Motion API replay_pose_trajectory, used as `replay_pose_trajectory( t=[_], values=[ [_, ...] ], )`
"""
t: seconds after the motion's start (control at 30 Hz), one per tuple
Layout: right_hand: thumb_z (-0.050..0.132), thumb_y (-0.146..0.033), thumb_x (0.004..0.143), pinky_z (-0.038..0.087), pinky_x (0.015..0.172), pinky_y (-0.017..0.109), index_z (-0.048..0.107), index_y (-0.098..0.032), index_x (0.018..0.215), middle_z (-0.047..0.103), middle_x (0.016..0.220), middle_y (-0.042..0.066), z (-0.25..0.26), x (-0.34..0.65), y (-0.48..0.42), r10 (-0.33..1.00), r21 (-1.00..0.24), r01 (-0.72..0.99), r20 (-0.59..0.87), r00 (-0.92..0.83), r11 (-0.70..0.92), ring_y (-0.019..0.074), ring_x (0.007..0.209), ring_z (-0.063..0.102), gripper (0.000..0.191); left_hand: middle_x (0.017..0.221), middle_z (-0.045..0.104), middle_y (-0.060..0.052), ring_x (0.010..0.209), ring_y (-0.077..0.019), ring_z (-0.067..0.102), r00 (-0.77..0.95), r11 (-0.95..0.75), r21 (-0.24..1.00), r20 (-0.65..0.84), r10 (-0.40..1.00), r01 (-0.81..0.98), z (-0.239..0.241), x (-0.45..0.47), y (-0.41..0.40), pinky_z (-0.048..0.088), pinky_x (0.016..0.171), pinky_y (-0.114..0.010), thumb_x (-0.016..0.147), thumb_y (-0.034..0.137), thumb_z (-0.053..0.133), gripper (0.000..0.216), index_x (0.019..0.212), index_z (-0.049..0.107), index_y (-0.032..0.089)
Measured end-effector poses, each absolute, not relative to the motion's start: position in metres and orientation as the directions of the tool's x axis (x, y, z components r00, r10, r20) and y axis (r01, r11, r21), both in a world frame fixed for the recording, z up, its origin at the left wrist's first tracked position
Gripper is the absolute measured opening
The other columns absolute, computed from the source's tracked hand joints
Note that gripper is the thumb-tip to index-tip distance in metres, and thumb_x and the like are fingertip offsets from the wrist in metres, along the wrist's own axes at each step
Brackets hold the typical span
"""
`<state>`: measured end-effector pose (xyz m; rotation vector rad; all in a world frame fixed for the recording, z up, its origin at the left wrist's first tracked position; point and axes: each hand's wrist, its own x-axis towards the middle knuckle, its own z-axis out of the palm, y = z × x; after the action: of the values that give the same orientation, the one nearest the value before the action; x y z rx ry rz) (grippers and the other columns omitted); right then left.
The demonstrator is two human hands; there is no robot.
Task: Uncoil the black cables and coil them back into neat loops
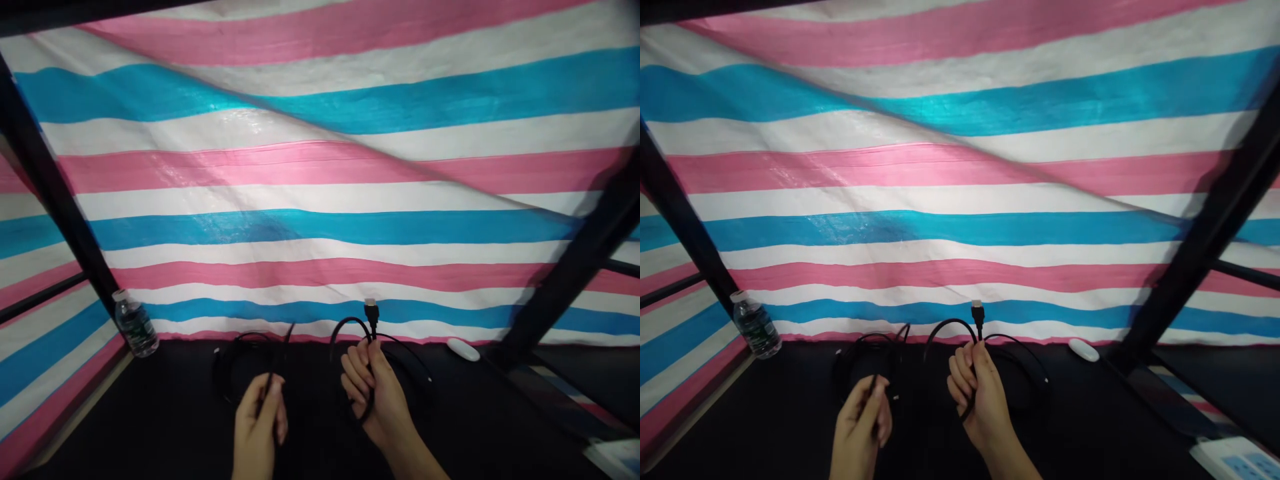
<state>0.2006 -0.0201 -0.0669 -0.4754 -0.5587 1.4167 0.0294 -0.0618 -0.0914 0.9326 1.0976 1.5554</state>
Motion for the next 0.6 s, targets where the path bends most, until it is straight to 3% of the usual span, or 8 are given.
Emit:
replay_pose_trajectory(
  t=[0.1,0.2,0.27,0.37,0.47,0.53,0.6],
  values=[
    [0.075,-0.061,0.082,0.017,0.031,0.014,0.045,-0.023,0.067,0.02,0.053,-0.012,-0.07,0.213,-0.018,0.996,-0.588,-0.805,0.081,0.039,0.08,0.0075,0.046,0.004,0.051,0.053,0.027,0.013,0.045,-0.0037,0.022,-0.302,-0.107,0.812,-0.087,0.949,-0.573,-0.082,0.015,-0.06,0.025,0.044,-0.015,0.073,0.051,0.086,0.041,0.09,0.066,0.019],
    [0.071,-0.06,0.086,0.021,0.031,0.013,0.042,-0.023,0.065,0.015,0.056,-0.011,-0.07,0.226,-0.014,0.984,-0.574,-0.801,0.123,0.125,0.174,0.0086,0.047,0.003,0.052,0.053,0.026,0.014,0.044,-0.0029,0.02,-0.35,-0.187,0.647,-0.132,0.927,-0.739,-0.08,0.001,-0.054,0.021,0.04,-0.015,0.073,0.036,0.089,0.033,0.085,0.064,0.018],
    [0.07,-0.053,0.091,0.019,0.03,0.011,0.042,-0.023,0.066,0.013,0.057,-0.011,-0.071,0.236,-0.011,0.968,-0.52,-0.818,0.173,0.184,0.249,0.0088,0.047,0.002,0.047,0.053,0.026,0.013,0.042,-0.0033,0.02,-0.322,-0.18,0.525,-0.192,0.927,-0.832,-0.082,-0.008,-0.048,0.018,0.037,-0.016,0.08,0.029,0.083,0.024,0.085,0.063,0.018],
    [0.063,-0.048,0.097,0.002,0.028,0.008,0.045,-0.024,0.069,0.013,0.056,-0.012,-0.075,0.252,-0.01,0.953,-0.462,-0.841,0.235,0.19,0.281,0.0081,0.045,-0.002,0.041,0.052,0.026,0.012,0.039,-0.0035,0.021,-0.146,-0.019,0.4,-0.29,0.946,-0.916,-0.084,-0.017,-0.04,0.013,0.034,-0.016,0.095,0.022,0.063,0.011,0.084,0.062,0.019],
    [0.05,-0.066,0.096,0.0,0.026,0.01,0.047,-0.025,0.068,0.016,0.055,-0.012,-0.078,0.264,-0.016,0.959,-0.738,-0.644,0.283,-0.022,0.202,0.0075,0.043,-0.002,0.05,0.055,0.026,0.01,0.039,-0.0022,0.024,0.144,0.279,0.341,-0.372,0.917,-0.898,-0.084,-0.015,-0.04,0.011,0.035,-0.012,0.102,0.022,0.049,0.023,0.085,0.062,0.018],
    [0.053,-0.069,0.092,0.012,0.027,0.013,0.056,-0.024,0.072,0.027,0.053,-0.011,-0.074,0.268,-0.023,0.944,-0.903,-0.4,0.255,-0.208,0.156,0.0071,0.04,0.009,0.05,0.057,0.027,0.009,0.04,-0.0014,0.025,0.286,0.426,0.343,-0.39,0.875,-0.837,-0.081,-0.008,-0.044,0.011,0.035,-0.009,0.101,0.026,0.054,0.019,0.09,0.064,0.016],
    [0.072,-0.054,0.087,0.029,0.036,0.017,0.066,-0.022,0.077,0.045,0.056,-0.006,-0.068,0.265,-0.03,0.914,-0.963,-0.217,0.227,-0.337,0.159,0.0081,0.043,0.031,0.035,0.059,0.029,0.009,0.043,-0.0008,0.024,0.354,0.501,0.403,-0.386,0.852,-0.766,-0.078,-0.002,-0.049,0.011,0.036,-0.008,0.093,0.027,0.068,0.012,0.093,0.065,0.015]
  ],
)
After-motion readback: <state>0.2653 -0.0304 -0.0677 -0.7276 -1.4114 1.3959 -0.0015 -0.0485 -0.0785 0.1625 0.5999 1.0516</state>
